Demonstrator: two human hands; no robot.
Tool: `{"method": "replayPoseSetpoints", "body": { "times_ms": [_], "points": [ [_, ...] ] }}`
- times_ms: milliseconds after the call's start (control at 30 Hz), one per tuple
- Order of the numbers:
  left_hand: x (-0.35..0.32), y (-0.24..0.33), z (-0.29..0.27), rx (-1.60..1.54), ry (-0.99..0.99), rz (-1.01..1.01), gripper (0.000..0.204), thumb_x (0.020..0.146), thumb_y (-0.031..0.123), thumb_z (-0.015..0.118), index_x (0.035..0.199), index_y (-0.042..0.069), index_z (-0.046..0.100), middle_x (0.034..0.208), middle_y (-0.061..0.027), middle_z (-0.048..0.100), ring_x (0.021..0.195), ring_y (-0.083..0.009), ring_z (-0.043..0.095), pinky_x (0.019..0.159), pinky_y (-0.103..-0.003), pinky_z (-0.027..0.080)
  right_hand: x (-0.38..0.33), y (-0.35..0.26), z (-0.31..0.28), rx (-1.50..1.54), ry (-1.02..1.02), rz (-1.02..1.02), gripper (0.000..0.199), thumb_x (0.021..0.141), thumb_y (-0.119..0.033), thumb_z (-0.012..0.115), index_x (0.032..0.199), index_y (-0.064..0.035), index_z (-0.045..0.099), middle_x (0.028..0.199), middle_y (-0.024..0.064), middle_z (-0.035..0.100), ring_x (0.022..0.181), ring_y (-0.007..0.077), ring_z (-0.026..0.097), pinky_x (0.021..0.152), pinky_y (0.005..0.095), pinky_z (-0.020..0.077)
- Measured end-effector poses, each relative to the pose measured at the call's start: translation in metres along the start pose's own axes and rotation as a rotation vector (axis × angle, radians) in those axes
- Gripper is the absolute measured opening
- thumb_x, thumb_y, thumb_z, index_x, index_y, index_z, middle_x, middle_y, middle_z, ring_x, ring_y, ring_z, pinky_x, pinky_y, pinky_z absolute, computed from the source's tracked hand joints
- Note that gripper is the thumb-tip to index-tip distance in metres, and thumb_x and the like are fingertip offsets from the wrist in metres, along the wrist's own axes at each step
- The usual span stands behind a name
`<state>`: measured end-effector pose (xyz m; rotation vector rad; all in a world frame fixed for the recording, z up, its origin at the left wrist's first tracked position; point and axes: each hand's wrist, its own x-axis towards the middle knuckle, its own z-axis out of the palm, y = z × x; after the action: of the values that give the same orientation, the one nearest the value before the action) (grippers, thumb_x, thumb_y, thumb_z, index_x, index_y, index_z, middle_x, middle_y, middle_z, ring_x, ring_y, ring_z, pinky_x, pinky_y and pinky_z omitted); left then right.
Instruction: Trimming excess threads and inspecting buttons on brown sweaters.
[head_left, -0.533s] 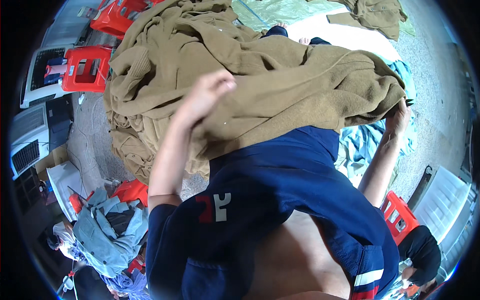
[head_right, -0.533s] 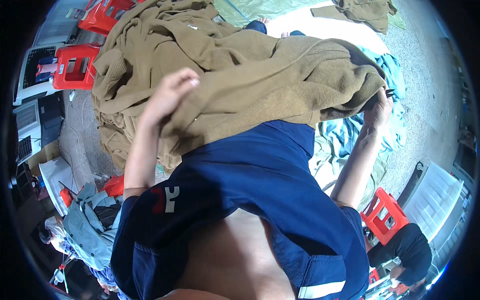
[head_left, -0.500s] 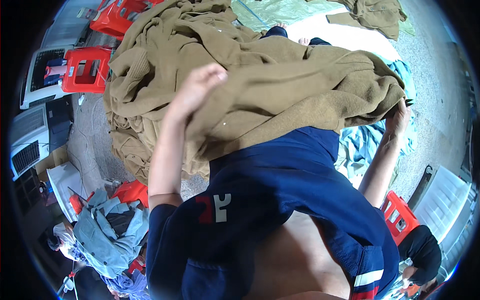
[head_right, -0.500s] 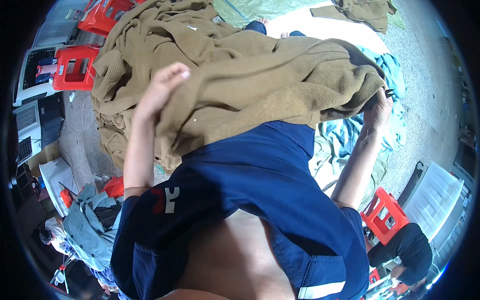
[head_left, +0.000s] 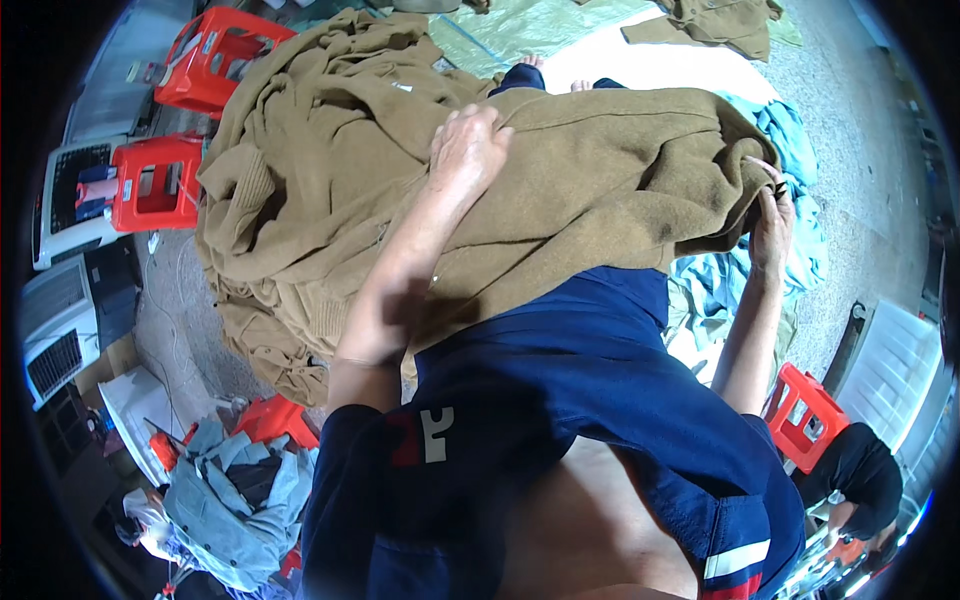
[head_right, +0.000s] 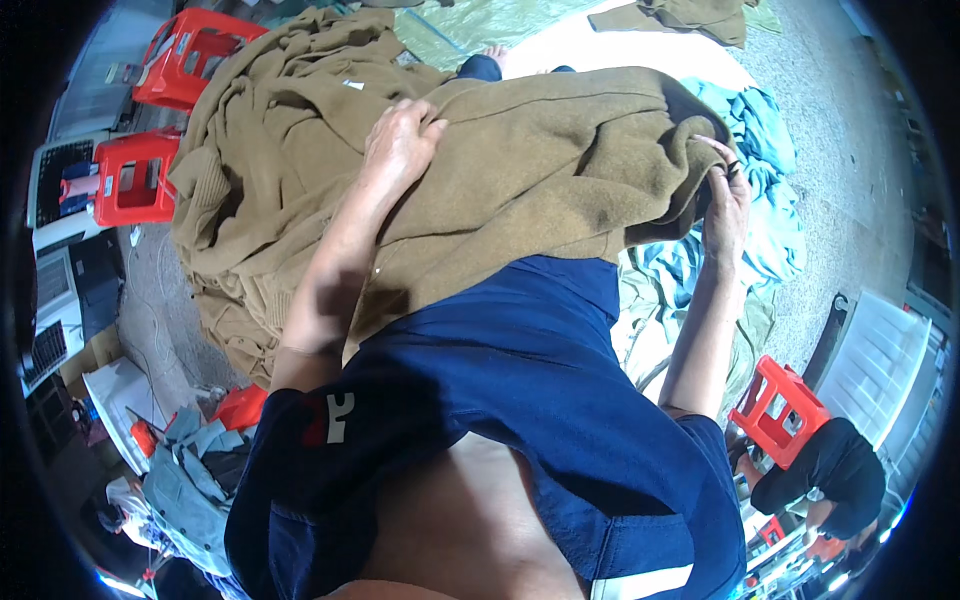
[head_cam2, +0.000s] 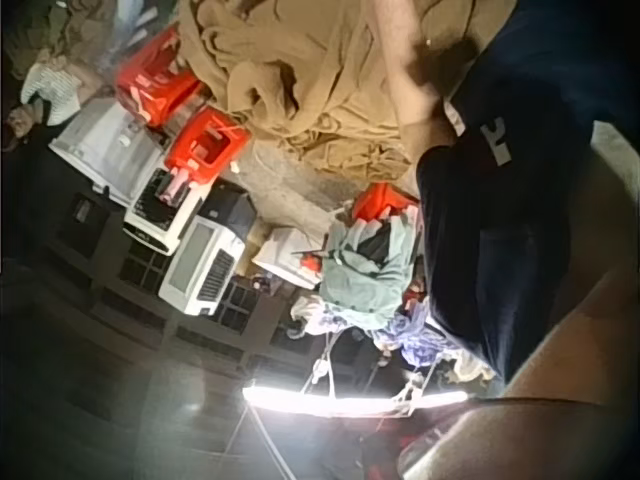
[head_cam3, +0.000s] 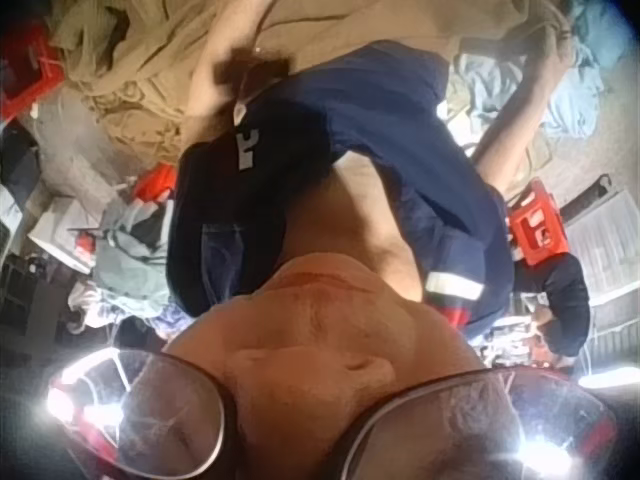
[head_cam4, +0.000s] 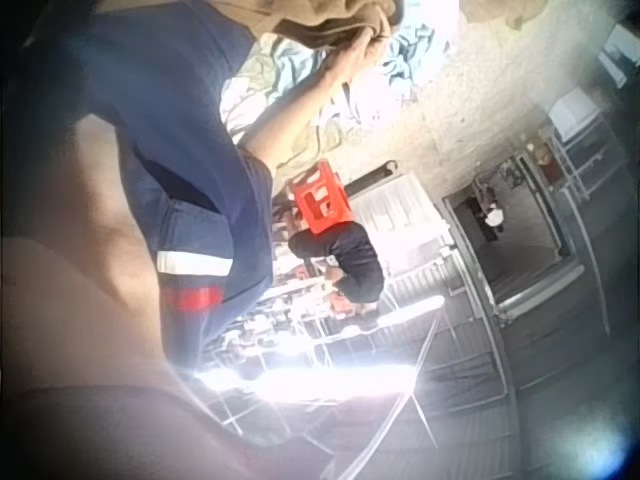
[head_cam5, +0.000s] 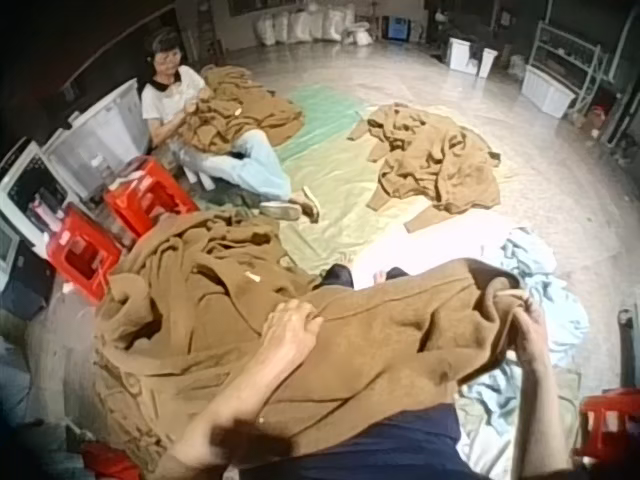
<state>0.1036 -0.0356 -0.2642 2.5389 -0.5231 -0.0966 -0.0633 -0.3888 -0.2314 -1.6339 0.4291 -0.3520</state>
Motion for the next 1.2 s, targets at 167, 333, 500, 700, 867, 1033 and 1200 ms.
{"method": "replayPoseSetpoints", "body": {
  "times_ms": [167,333,500,700,867,1033,1200],
  "points": [
    [0.016,-0.033,-0.033,-0.793,-0.065,-0.433,0.024,0.083,0.020,0.071,0.101,0.004,0.069,0.089,-0.0040,0.067,0.084,-0.0123,0.058,0.075,-0.027,0.046,0.008,-0.012,-0.021,-0.810,0.254,-0.293,0.039,0.088,-0.001,0.042,0.120,-0.0107,0.064,0.122,0.0102,0.057,0.123,0.0212,0.044,0.105,0.0343,0.0331],
    [0.009,-0.115,-0.141,-1.199,0.468,-0.437,0.029,0.082,0.013,0.071,0.106,-0.002,0.064,0.098,-0.0108,0.068,0.090,-0.0204,0.065,0.081,-0.032,0.051,0.013,-0.083,-0.018,-0.482,0.520,-0.572,0.026,0.097,-0.014,0.053,0.121,-0.0107,0.064,0.110,0.0078,0.067,0.096,0.0156,0.063,0.086,0.0277,0.0503],
    [-0.037,-0.150,-0.152,-0.496,0.525,-0.447,0.014,0.087,0.013,0.069,0.093,0.002,0.064,0.086,0.0001,0.062,0.078,-0.0081,0.054,0.072,-0.022,0.045,-0.018,-0.077,0.051,-0.442,0.114,-0.791,0.021,0.081,0.002,0.065,0.101,-0.0007,0.061,0.101,0.0119,0.066,0.096,0.0204,0.064,0.081,0.0301,0.0511],
    [-0.072,-0.057,-0.130,-0.946,0.085,-0.357,0.016,0.089,0.006,0.063,0.104,0.002,0.067,0.088,0.0022,0.064,0.078,-0.0038,0.055,0.071,-0.018,0.042,-0.055,-0.042,0.123,-0.485,-0.491,-0.702,0.029,0.069,0.005,0.062,0.096,-0.0018,0.059,0.082,0.0108,0.061,0.073,0.0255,0.064,0.062,0.0333,0.0520],
    [-0.079,-0.001,-0.111,-0.817,0.188,-0.285,0.014,0.081,0.000,0.073,0.093,0.003,0.066,0.082,0.0062,0.058,0.072,-0.0007,0.048,0.065,-0.015,0.038,-0.070,-0.025,0.128,-0.568,-0.537,-0.747,0.022,0.076,-0.001,0.060,0.098,0.0024,0.059,0.083,0.0140,0.063,0.072,0.0276,0.065,0.062,0.0352,0.0516],
    [-0.075,-0.021,-0.160,-1.237,0.481,-0.093,0.014,0.083,-0.004,0.062,0.097,-0.001,0.061,0.091,-0.0087,0.066,0.083,-0.0160,0.065,0.076,-0.028,0.053,-0.053,-0.035,0.080,-0.659,0.220,-0.517,0.018,0.084,0.003,0.056,0.099,-0.0038,0.060,0.084,0.0082,0.063,0.067,0.0163,0.061,0.064,0.0268,0.0495],
    [-0.071,-0.018,-0.162,-1.285,0.353,-0.171,0.026,0.083,-0.003,0.064,0.109,-0.003,0.061,0.101,-0.0144,0.068,0.088,-0.0210,0.068,0.082,-0.032,0.055,-0.046,-0.039,0.059,-0.815,-0.023,-0.368,0.028,0.070,0.005,0.062,0.095,-0.0060,0.061,0.083,0.0073,0.060,0.074,0.0216,0.061,0.066,0.0311,0.0512]
  ]
}}
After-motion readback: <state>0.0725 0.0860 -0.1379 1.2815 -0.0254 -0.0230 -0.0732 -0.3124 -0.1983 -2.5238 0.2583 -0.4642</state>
